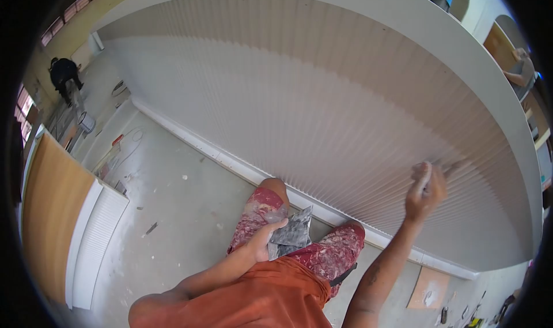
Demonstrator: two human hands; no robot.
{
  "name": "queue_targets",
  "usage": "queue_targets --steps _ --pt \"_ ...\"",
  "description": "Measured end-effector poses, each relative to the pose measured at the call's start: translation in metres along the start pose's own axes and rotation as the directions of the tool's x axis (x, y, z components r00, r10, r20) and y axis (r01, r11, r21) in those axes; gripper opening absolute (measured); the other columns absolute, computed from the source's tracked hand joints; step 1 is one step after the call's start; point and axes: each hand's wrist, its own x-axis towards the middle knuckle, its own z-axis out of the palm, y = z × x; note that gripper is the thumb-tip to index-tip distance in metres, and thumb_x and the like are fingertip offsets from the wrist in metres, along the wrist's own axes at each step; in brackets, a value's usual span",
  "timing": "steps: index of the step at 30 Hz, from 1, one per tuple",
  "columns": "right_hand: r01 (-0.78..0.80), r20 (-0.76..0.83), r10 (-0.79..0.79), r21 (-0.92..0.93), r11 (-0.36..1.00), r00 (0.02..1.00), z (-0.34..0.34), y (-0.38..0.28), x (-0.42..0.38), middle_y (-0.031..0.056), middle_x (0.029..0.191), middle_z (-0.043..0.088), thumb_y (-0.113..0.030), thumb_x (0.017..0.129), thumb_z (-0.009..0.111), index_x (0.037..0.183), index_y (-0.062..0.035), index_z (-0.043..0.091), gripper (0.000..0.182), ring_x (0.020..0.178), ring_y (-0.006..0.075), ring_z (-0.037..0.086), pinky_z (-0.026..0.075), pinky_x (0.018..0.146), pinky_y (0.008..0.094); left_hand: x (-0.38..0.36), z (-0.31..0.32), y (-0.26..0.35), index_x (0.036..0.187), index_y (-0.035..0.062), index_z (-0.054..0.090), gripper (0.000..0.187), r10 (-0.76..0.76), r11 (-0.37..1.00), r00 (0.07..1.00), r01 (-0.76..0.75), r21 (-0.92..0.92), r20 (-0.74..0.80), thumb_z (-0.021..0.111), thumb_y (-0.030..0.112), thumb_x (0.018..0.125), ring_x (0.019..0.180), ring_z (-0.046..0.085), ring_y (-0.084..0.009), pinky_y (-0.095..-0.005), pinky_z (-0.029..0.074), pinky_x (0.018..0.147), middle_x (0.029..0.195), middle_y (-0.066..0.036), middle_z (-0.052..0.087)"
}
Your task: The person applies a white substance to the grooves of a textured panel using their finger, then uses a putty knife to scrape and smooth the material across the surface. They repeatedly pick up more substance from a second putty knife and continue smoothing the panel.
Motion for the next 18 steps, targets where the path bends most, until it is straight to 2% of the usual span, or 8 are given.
queue_targets --steps 5,6,7,9,10,13,17,18 --pt "-0.07 0.284 0.102 -0.118 0.991 0.953 0.005 -0.013 -0.075 0.0123 0.067 0.063 -0.015 0.096 0.055 0.075 -0.0019 0.064 0.027 0.065 0.0321 0.061 0.047 0.074 0.0449 -0.004 0.01 -0.007 0.119 0.0011 0.064 0.038 0.001 1.0 0.997 0.001 0.016 -0.083 0.063 0.03 0.094 0.104 0.067 -0.0294 -0.0411 0.049 0.099 0.113 -0.014 0.07" --pt "-0.176 0.359 0.164 -0.001 0.984 0.919 -0.005 -0.03 -0.084 0.0126 0.064 0.06 -0.013 0.094 0.056 0.072 -0.003 0.062 0.025 0.062 0.0322 0.058 0.046 0.086 0.0491 -0.008 0.022 -0.007 0.114 0.0038 0.066 0.034 0.044 0.999 0.995 -0.042 0.02 -0.089 0.064 0.032 0.094 0.094 0.07 -0.0266 -0.0377 0.056 0.083 0.105 -0.013 0.072" --pt "-0.283 0.437 0.206 0.118 0.952 0.875 -0.016 -0.05 -0.092 0.013 0.061 0.056 -0.01 0.091 0.056 0.069 -0.0041 0.06 0.023 0.059 0.0323 0.056 0.044 0.097 0.0532 -0.006 0.025 -0.006 0.114 0.0038 0.066 0.034 0.018 0.999 0.997 -0.014 0.042 -0.076 0.064 0.032 0.094 0.094 0.07 -0.0266 -0.0377 0.056 0.083 0.105 -0.013 0.072" --pt "-0.455 0.531 0.107 0.587 0.669 0.841 -0.028 -0.086 -0.111 0.009 0.062 0.064 -0.02 0.097 0.047 0.065 -0.0051 0.062 0.039 0.057 0.0272 0.059 0.033 0.111 0.0583 -0.006 0.022 -0.01 0.103 0.0061 0.068 0.028 0.071 0.997 0.985 -0.067 0.03 -0.159 0.062 0.033 0.095 0.069 0.068 -0.0215 -0.0319 0.054 0.055 0.09 -0.011 0.073" --pt "-0.502 0.557 -0.009 0.756 0.419 0.831 -0.03 -0.099 -0.122 0.0074 0.063 0.067 -0.026 0.1 0.043 0.064 -0.0048 0.063 0.047 0.055 0.0243 0.059 0.029 0.113 0.0602 -0.006 0.028 -0.01 0.092 0.0081 0.067 0.027 0.02 1.0 0.983 -0.018 0.017 -0.181 0.058 0.033 0.097 0.045 0.054 -0.0156 -0.0261 0.039 0.036 0.073 -0.009 0.067" --pt "-0.527 0.54 -0.131 0.841 0.126 0.831 -0.026 -0.119 -0.149 0.0091 0.061 0.064 -0.027 0.101 0.042 0.07 0.0006 0.065 0.048 0.055 0.0261 0.061 0.012 0.118 0.0627 0.003 0.025 -0.012 0.089 0.0083 0.066 0.029 -0.131 0.991 0.989 0.133 0.023 -0.075 0.054 0.033 0.1 0.038 0.044 -0.0143 -0.0242 0.035 0.034 0.064 -0.008 0.06" --pt "-0.559 0.623 -0.126 0.76 0.33 0.772 -0.041 -0.106 -0.165 0.01 0.066 0.063 -0.024 0.097 0.051 0.074 -0.0011 0.066 0.035 0.059 0.0288 0.061 0.034 0.111 0.0557 0.005 0.035 -0.011 0.09 0.0085 0.065 0.029 -0.081 0.99 0.982 0.099 0.097 -0.171 0.051 0.033 0.101 0.037 0.042 -0.0134 -0.023 0.032 0.032 0.059 -0.007 0.054" --pt "-0.604 0.693 -0.187 0.706 0.371 0.696 -0.048 -0.102 -0.163 0.01 0.068 0.062 -0.023 0.095 0.055 0.075 -0.003 0.066 0.03 0.062 0.0296 0.062 0.044 0.106 0.0516 0.004 0.026 -0.004 0.093 0.0076 0.064 0.029 -0.05 0.999 0.999 0.05 0.001 -0.021 0.05 0.032 0.102 0.037 0.042 -0.0138 -0.0235 0.032 0.032 0.059 -0.007 0.054"
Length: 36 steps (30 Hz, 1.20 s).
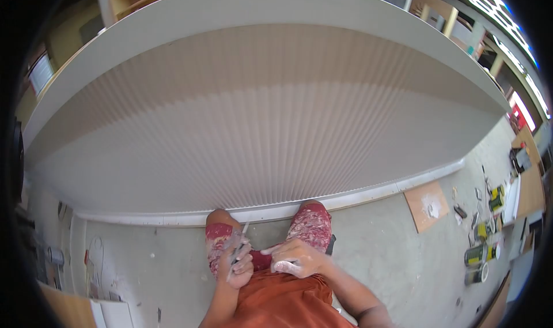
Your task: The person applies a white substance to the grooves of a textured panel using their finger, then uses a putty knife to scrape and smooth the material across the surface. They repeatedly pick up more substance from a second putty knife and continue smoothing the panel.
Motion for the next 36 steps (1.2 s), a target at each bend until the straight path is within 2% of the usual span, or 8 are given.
queue_targets --steps 3,4,7,9,16,25,31,36 --pt "0.094 0.046 -0.084 -0.63 0.771 0.995 -0.068 -0.037 0.013 0.0066 0.062 0.056 -0.023 0.086 0.067 0.073 -0.0106 0.065 0.018 0.059 0.0295 0.057 0.053 0.092 0.0456 -0.005 -0.001 0.007 0.1 0.0048 0.062 0.029 0.119 0.993 0.986 -0.121 -0.008 -0.119 0.048 0.029 0.103 0.037 0.043 -0.0148 -0.0245 0.033 0.032 0.064 -0.008 0.057" --pt "0.172 0.107 -0.14 -0.75 0.638 0.984 -0.101 -0.057 0.023 0.0034 0.068 0.06 -0.022 0.081 0.07 0.078 -0.0129 0.068 0.01 0.066 0.027 0.063 0.047 0.064 0.0424 -0.003 -0.008 0.011 0.1 0.0086 0.066 0.024 0.114 0.992 0.993 -0.114 0.05 -0.001 0.054 0.029 0.1 0.053 0.057 -0.0148 -0.0269 0.044 0.038 0.075 -0.004 0.065" --pt "0.177 0.126 -0.222 -0.958 0.225 0.967 -0.163 -0.127 0.074 0.0021 0.057 0.054 -0.024 0.081 0.07 0.068 -0.0122 0.064 0.019 0.05 0.0181 0.056 0.021 0.119 0.0646 0.005 -0.02 0.01 0.101 0.0121 0.069 0.021 0.064 0.991 0.982 -0.083 0.104 0.176 0.06 0.03 0.097 0.072 0.073 -0.0146 -0.0296 0.058 0.046 0.088 -0.001 0.075" --pt "0.226 0.218 -0.243 -0.974 0.006 0.945 -0.19 -0.144 0.103 0.0004 0.054 0.054 -0.025 0.085 0.069 0.063 -0.0115 0.061 0.027 0.048 0.0164 0.055 0.02 0.119 0.0639 0.003 -0.004 0.0 0.1 0.0068 0.066 0.028 0.114 0.991 0.985 -0.103 0.089 -0.129 0.051 0.03 0.101 0.038 0.045 -0.0159 -0.0265 0.033 0.033 0.066 -0.005 0.063" --pt "0.237 0.252 -0.033 -0.941 -0.242 0.967 -0.205 -0.113 0.132 0.003 0.046 0.052 -0.036 0.096 0.057 0.056 -0.0108 0.06 0.047 0.05 0.0206 0.062 0.012 0.122 0.0607 0.014 -0.03 -0.017 0.098 0.0081 0.068 0.028 0.054 0.998 0.985 -0.046 0.05 -0.163 0.052 0.031 0.101 0.038 0.045 -0.0161 -0.027 0.034 0.035 0.07 -0.004 0.066" --pt "0.247 0.223 0.181 -0.962 -0.119 0.958 -0.177 -0.042 0.079 0.0043 0.053 0.053 -0.034 0.096 0.057 0.06 -0.0073 0.058 0.045 0.053 0.0244 0.06 0.015 0.12 0.0611 0.016 -0.027 -0.009 0.095 0.0077 0.069 0.03 0.082 0.993 0.98 -0.066 0.096 -0.18 0.053 0.032 0.1 0.041 0.053 -0.0168 -0.0264 0.036 0.035 0.073 -0.005 0.071" --pt "0.156 0.21 -0.055 -0.502 0.851 0.976 -0.088 -0.039 0.037 0.0071 0.056 0.054 -0.021 0.097 0.058 0.068 -0.0071 0.063 0.032 0.052 0.0281 0.057 0.024 0.118 0.0583 0.018 -0.02 -0.011 0.1 0.0058 0.066 0.03 0.068 0.998 0.995 -0.068 -0.002 -0.067 0.048 0.029 0.103 0.037 0.043 -0.015 -0.0266 0.034 0.033 0.071 -0.006 0.066" --pt "0.218 -0.135 -0.211 0.038 0.975 0.968 -0.004 0.01 0.013 0.0084 0.057 0.05 -0.018 0.098 0.054 0.066 -0.0022 0.056 0.036 0.049 0.0287 0.05 0.033 0.114 0.0573 0.018 -0.004 -0.02 0.098 0.0062 0.062 0.031 -0.112 0.989 0.978 0.126 -0.075 0.176 0.046 0.033 0.104 0.038 0.045 -0.0137 -0.0237 0.036 0.033 0.071 -0.007 0.064"
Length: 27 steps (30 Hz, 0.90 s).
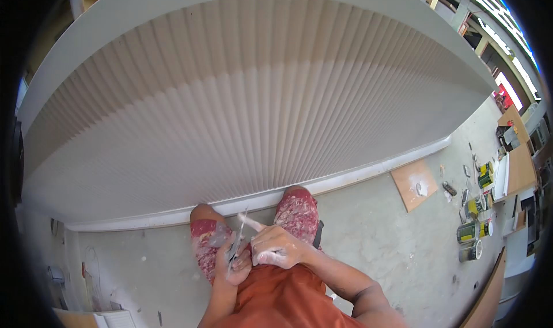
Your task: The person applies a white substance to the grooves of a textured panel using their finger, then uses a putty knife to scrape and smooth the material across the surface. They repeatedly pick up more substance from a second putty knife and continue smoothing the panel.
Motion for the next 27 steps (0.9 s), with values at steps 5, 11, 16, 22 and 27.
queue_targets --steps 5,11,16,22,27 --pt "-0.115 -0.108 0.115 0.007 0.993 0.987 0.022 0.011 -0.052 0.0116 0.065 0.061 -0.021 0.102 0.047 0.069 -0.0021 0.061 0.04 0.056 0.0286 0.059 0.052 0.097 0.0514 -0.015 0.011 0.011 0.107 0.0075 0.064 0.031 0.265 0.957 0.951 -0.24 0.162 -0.157 0.055 0.037 0.099 0.06 0.066 -0.0164 -0.0282 0.053 0.049 0.093 -0.008 0.07" --pt "-0.648 -0.295 0.728 0.332 0.685 0.619 0.043 0.0 -0.064 0.0051 0.086 0.067 -0.029 0.1 0.059 0.106 0.0005 0.067 0.031 0.077 0.0114 0.061 0.052 0.077 0.0293 -0.004 0.029 0.019 0.125 0.0035 0.058 0.039 0.668 0.692 0.74 -0.579 0.43 -0.078 0.054 0.033 0.101 0.106 0.064 -0.0225 -0.0408 0.049 0.096 0.115 -0.009 0.066" --pt "-0.693 -0.485 0.709 0.255 0.674 0.511 0.072 0.015 -0.052 0.0028 0.096 0.065 -0.024 0.097 0.064 0.112 -0.0006 0.062 0.028 0.083 0.0118 0.059 0.049 0.074 0.0268 0.008 0.021 -0.003 0.127 -0.0022 0.052 0.043 0.813 0.486 0.581 -0.699 0.525 0.021 0.051 0.033 0.104 0.109 0.059 -0.0186 -0.0343 0.049 0.094 0.122 -0.01 0.059" --pt "-0.116 -0.72 0.674 0.665 0.738 0.166 0.046 0.015 -0.06 0.0011 0.095 0.062 -0.011 0.093 0.068 0.109 0.0005 0.055 0.024 0.082 0.0134 0.061 0.051 0.074 0.0281 -0.003 0.022 0.023 0.134 0.0 0.045 0.043 0.82 0.471 0.556 -0.789 0.394 0.134 0.051 0.029 0.103 0.113 0.059 -0.0229 -0.0426 0.049 0.096 0.124 -0.011 0.059" --pt "-0.209 -0.774 0.606 0.572 0.793 0.182 0.034 -0.022 -0.042 0.0083 0.108 0.064 -0.008 0.089 0.071 0.127 0.0036 0.053 0.043 0.091 0.015 0.064 0.054 0.081 0.0283 -0.001 0.018 0.024 0.133 -0.0018 0.045 0.04 0.815 0.427 0.556 -0.767 0.479 0.163 0.05 0.024 0.104 0.115 0.058 -0.0247 -0.0458 0.049 0.097 0.128 -0.013 0.056"
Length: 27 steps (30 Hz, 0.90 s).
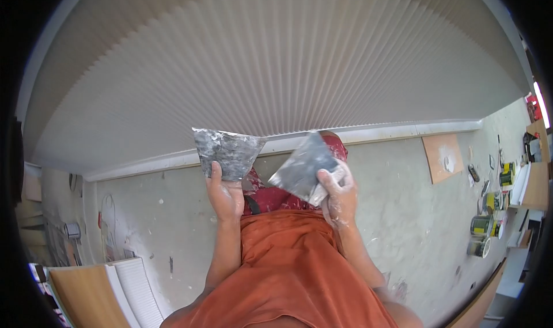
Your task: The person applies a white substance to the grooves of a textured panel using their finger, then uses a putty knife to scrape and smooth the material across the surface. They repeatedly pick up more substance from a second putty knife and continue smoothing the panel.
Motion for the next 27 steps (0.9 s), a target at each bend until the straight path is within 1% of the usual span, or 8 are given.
queue_targets --steps 5,8,10,19,22,23,25,27 --pt "-0.052 0.058 0.069 -0.249 0.967 0.996 0.028 0.021 0.002 0.0019 0.089 0.065 -0.016 0.089 0.073 0.107 0.0039 0.065 0.028 0.078 0.0092 0.059 0.05 0.069 0.0263 -0.011 0.004 0.002 0.136 -0.0043 0.043 0.04 -0.1 0.995 0.99 0.097 0.036 0.104 0.049 0.02 0.104 0.117 0.058 -0.025 -0.0439 0.048 0.098 0.13 -0.014 0.056" --pt "-0.004 0.111 0.057 -0.429 0.903 0.992 0.023 0.036 0.013 -0.0017 0.075 0.061 -0.022 0.089 0.074 0.089 0.0017 0.068 0.025 0.068 0.0064 0.053 0.044 0.061 0.0255 -0.018 0.009 0.007 0.137 -0.0053 0.042 0.042 -0.18 0.966 0.973 0.147 0.215 0.145 0.049 0.02 0.104 0.117 0.058 -0.0247 -0.0418 0.048 0.099 0.131 -0.014 0.055" --pt "0.041 0.115 0.005 -0.394 0.918 0.993 0.026 0.037 0.014 -0.0024 0.069 0.059 -0.024 0.09 0.073 0.08 -0.0003 0.066 0.027 0.064 0.0055 0.05 0.041 0.057 0.0271 -0.018 0.008 0.011 0.129 -0.0028 0.051 0.039 -0.164 0.935 0.957 0.074 0.346 0.239 0.051 0.027 0.104 0.087 0.054 -0.0079 -0.025 0.046 0.075 0.106 -0.002 0.06" --pt "0.096 0.261 0.047 -0.508 0.856 0.964 0.036 0.022 0.028 -0.0005 0.062 0.059 -0.02 0.09 0.072 0.081 -0.0004 0.067 0.022 0.053 0.0066 0.052 0.042 0.049 0.0261 -0.004 -0.028 0.026 0.103 -0.0057 0.065 0.039 -0.291 0.61 0.896 -0.095 0.786 0.335 0.047 0.029 0.104 0.085 0.055 -0.0117 -0.0303 0.045 0.076 0.09 -0.004 0.064" --pt "-0.044 0.243 0.159 -0.419 0.907 0.957 0.042 0.007 0.024 -0.0002 0.07 0.062 -0.018 0.09 0.072 0.089 0.0001 0.068 0.019 0.06 0.0064 0.055 0.044 0.052 0.0255 -0.007 -0.058 0.012 0.111 -0.0049 0.063 0.038 -0.249 0.716 0.95 0.05 0.696 0.188 0.047 0.029 0.104 0.089 0.059 -0.0147 -0.0317 0.047 0.078 0.098 -0.006 0.066" --pt "-0.014 0.244 0.122 -0.403 0.915 0.962 0.047 0.007 0.022 -0.0002 0.07 0.062 -0.018 0.09 0.072 0.089 0.0001 0.068 0.019 0.06 0.0064 0.055 0.044 0.052 0.0255 -0.009 -0.065 0.01 0.124 -0.0051 0.054 0.04 -0.249 0.849 0.96 0.152 0.507 0.129 0.048 0.029 0.104 0.099 0.062 -0.0205 -0.0346 0.049 0.087 0.114 -0.01 0.064" --pt "-0.064 0.173 0.075 -0.068 0.996 0.982 0.061 0.009 0.026 -0.0004 0.079 0.063 -0.017 0.09 0.072 0.099 0.0011 0.066 0.021 0.068 0.0066 0.056 0.045 0.059 0.0239 -0.001 -0.073 0.008 0.131 -0.0051 0.048 0.044 -0.228 0.886 0.97 0.168 0.433 0.09 0.049 0.029 0.104 0.106 0.061 -0.0231 -0.0359 0.049 0.092 0.122 -0.012 0.06" --pt "0.045 0.222 -0.013 -0.137 0.99 0.975 0.063 -0.005 0.043 -0.0009 0.082 0.062 -0.017 0.09 0.072 0.103 0.0007 0.066 0.023 0.07 0.0067 0.056 0.046 0.062 0.0233 0.008 -0.103 -0.009 0.138 -0.0051 0.042 0.049 -0.233 0.907 0.972 0.211 0.365 0.017 0.051 0.029 0.104 0.113 0.06 -0.0257 -0.0372 0.049 0.096 0.13 -0.014 0.057"
